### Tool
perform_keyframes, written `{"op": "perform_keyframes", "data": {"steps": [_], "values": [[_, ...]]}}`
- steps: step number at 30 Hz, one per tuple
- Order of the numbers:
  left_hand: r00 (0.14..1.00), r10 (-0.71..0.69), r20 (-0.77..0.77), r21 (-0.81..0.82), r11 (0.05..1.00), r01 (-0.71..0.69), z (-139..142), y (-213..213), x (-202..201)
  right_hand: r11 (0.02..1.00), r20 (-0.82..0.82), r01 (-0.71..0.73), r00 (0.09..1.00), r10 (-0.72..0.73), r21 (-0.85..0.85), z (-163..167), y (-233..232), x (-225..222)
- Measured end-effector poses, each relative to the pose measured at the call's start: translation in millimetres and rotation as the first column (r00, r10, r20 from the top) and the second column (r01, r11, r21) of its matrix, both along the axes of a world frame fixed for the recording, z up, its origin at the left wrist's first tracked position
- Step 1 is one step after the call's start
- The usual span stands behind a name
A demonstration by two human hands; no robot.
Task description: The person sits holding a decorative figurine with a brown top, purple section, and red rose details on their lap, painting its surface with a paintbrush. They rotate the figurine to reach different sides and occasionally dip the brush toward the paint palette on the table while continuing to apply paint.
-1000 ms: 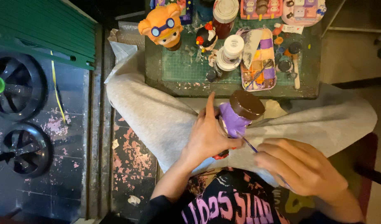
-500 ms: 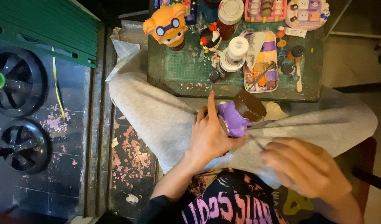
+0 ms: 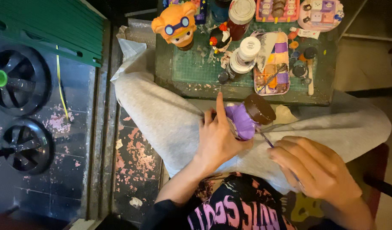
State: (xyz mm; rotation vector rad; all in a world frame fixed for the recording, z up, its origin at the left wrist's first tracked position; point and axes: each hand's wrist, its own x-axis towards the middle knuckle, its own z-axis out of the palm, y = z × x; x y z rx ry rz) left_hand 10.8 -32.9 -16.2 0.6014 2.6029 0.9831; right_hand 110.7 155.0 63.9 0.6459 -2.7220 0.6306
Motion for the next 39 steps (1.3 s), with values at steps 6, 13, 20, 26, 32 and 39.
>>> {"op": "perform_keyframes", "data": {"steps": [6,13,20,26,32,39], "values": [[0.999,-0.003,0.039,-0.036,0.999,0.005,3.7,-1.2,1.1,1.000,0.038,-0.026,0.999,0.026,0.002,2.4,-4.0,-1.4],[1.000,-0.008,0.027,-0.035,0.999,0.009,4.0,-1.4,1.0,0.995,-0.007,-0.073,0.997,0.074,0.070,-1.7,-5.8,-2.7],[1.000,-0.006,0.019,-0.045,0.999,0.007,4.2,-2.1,-1.9,0.992,-0.022,-0.084,0.996,0.087,0.095,-3.8,-10.3,-5.0],[1.000,-0.008,-0.020,-0.041,0.999,0.007,6.3,-3.5,-0.2,0.998,-0.032,-0.059,0.998,0.058,-0.008,-2.5,-12.2,-9.3],[0.998,-0.025,-0.057,-0.038,0.999,0.023,7.2,-3.8,-0.5,0.995,0.021,-0.101,0.995,0.101,0.021,-2.2,-13.5,-12.2],[0.998,-0.050,-0.035,-0.086,0.995,0.047,5.8,-1.9,-1.5,0.994,0.043,-0.086,0.996,0.084,0.064,-2.2,-15.2,-16.1]]}}
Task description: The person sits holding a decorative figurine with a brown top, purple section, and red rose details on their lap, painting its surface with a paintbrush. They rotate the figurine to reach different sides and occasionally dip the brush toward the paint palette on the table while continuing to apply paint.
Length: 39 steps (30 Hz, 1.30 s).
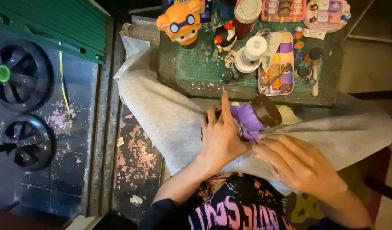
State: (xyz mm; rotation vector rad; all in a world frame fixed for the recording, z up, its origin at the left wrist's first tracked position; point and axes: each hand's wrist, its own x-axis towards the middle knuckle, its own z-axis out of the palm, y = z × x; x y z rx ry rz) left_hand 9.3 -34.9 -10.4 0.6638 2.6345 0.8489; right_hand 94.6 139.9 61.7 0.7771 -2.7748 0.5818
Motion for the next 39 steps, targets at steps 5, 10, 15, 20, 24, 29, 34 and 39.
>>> {"op": "perform_keyframes", "data": {"steps": [5,10,15,20,24,29,34,39], "values": [[1.000,-0.001,0.010,0.000,1.000,0.001,-2.2,1.2,-0.2,0.991,-0.042,0.027,0.999,-0.033,-0.129,2.9,1.3,5.5],[1.000,0.002,-0.027,-0.004,1.000,-0.002,-2.9,3.2,2.1,0.995,-0.081,0.077,0.993,-0.083,-0.070,7.0,4.4,10.6],[1.000,0.001,0.004,-0.016,1.000,-0.001,-1.8,5.8,2.9,0.992,-0.110,0.098,0.988,-0.106,-0.077,11.1,5.1,12.7],[1.000,0.002,0.026,-0.015,1.000,-0.001,-1.0,6.2,2.1,0.982,-0.105,0.157,0.980,-0.167,-0.102,7.2,5.4,17.5],[1.000,-0.007,0.018,0.001,1.000,0.007,-0.8,5.7,3.0,0.995,-0.142,0.073,0.986,-0.083,-0.070,2.2,6.8,19.3],[1.000,-0.030,-0.003,-0.046,0.998,0.030,0.3,4.8,3.3,0.993,-0.073,0.119,0.990,-0.120,-0.010,4.5,6.1,13.6],[0.999,-0.024,0.025,-0.028,0.999,0.024,-0.1,6.1,2.2,0.998,-0.048,0.063,0.997,-0.064,-0.020,8.2,5.3,13.7],[0.999,-0.039,-0.013,-0.018,0.999,0.039,-1.6,5.9,3.1,0.996,-0.066,0.091,0.994,-0.091,-0.007,0.1,6.8,20.6]]}}
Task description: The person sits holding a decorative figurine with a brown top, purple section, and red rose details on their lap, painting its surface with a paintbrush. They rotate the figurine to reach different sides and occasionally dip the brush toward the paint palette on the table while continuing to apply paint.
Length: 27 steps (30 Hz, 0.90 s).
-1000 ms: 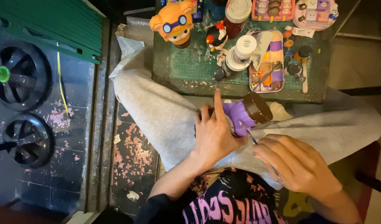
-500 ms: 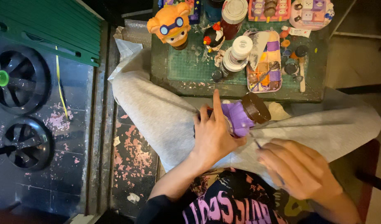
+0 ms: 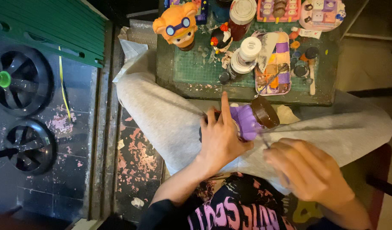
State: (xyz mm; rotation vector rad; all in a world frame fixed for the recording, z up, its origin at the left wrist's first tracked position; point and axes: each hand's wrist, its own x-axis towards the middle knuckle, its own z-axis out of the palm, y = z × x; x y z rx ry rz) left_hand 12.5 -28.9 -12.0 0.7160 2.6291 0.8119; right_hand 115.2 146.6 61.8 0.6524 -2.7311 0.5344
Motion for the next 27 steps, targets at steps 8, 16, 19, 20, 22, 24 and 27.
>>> {"op": "perform_keyframes", "data": {"steps": [8,16,19,20,22,24,27], "values": [[0.980,-0.001,0.200,0.057,0.998,-0.011,-4.3,-1.7,-7.7,0.983,-0.052,0.095,0.993,-0.104,-0.160,9.9,5.2,8.4],[0.760,-0.212,0.614,0.478,0.866,-0.145,-19.7,-6.7,-10.9,0.685,-0.117,0.215,0.908,-0.403,-0.696,-44.7,0.5,49.3],[0.701,-0.283,0.655,0.539,0.825,-0.171,-22.1,-5.6,-9.2,0.682,-0.142,0.235,0.883,-0.448,-0.693,-57.5,2.3,53.7],[0.698,-0.304,0.648,0.559,0.813,-0.165,-22.6,-5.1,-9.3,0.687,-0.163,0.229,0.875,-0.455,-0.689,-56.4,2.9,54.5],[0.675,-0.332,0.659,0.581,0.794,-0.177,-23.1,-3.9,-9.0,0.702,-0.095,0.257,0.903,-0.420,-0.664,-48.7,6.1,54.0],[0.635,-0.359,0.684,0.594,0.779,-0.200,-22.9,-1.6,-8.1,0.742,-0.061,0.255,0.927,-0.370,-0.620,-39.9,8.7,51.2],[0.619,-0.325,0.715,0.560,0.796,-0.229,-20.7,1.5,-5.6,0.776,-0.072,0.234,0.938,-0.338,-0.586,-33.9,10.5,46.5]]}}
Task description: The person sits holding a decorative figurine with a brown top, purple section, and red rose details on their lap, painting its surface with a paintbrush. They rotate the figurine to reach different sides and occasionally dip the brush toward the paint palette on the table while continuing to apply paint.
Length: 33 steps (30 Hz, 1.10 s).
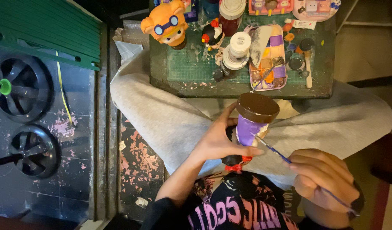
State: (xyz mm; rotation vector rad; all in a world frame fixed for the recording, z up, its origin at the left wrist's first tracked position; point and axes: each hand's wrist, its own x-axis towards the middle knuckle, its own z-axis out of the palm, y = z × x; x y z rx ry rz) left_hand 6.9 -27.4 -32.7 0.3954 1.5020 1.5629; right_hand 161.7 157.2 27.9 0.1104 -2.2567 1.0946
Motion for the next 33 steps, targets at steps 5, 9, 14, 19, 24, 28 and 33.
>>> {"op": "perform_keyframes", "data": {"steps": [5,9,14,19,24,28,33], "values": [[0.986,0.025,-0.162,-0.091,0.995,-0.040,6.8,-1.0,0.0,0.989,-0.049,0.132,0.990,-0.135,-0.063,-8.6,-8.3,4.0],[0.983,-0.012,-0.186,-0.203,0.979,-0.026,10.2,-2.1,-1.8,0.969,-0.019,0.205,0.978,-0.210,-0.138,-17.0,-15.0,7.9],[0.979,0.004,-0.203,-0.164,0.986,-0.038,10.4,-3.0,-2.3,0.963,-0.233,0.205,0.942,-0.243,-0.177,-34.8,-15.4,-9.6],[0.981,0.023,-0.194,-0.147,0.988,-0.052,10.5,-4.9,-1.1,0.963,-0.245,0.249,0.932,-0.268,-0.107,-40.7,-16.7,-11.4],[0.973,0.024,-0.231,-0.145,0.988,-0.059,11.0,-5.2,-1.6,0.970,-0.116,0.219,0.966,-0.231,-0.109,-31.0,-19.9,-2.0],[0.977,0.008,-0.212,-0.180,0.983,-0.047,12.2,-5.6,-1.7,0.972,-0.060,0.225,0.971,-0.230,-0.073,-21.4,-19.7,-5.5],[0.974,0.024,-0.225,-0.157,0.986,-0.060,14.2,-5.7,-1.7,0.991,-0.062,0.132,0.989,-0.132,-0.007,-3.6,-16.7,-10.8]]}}
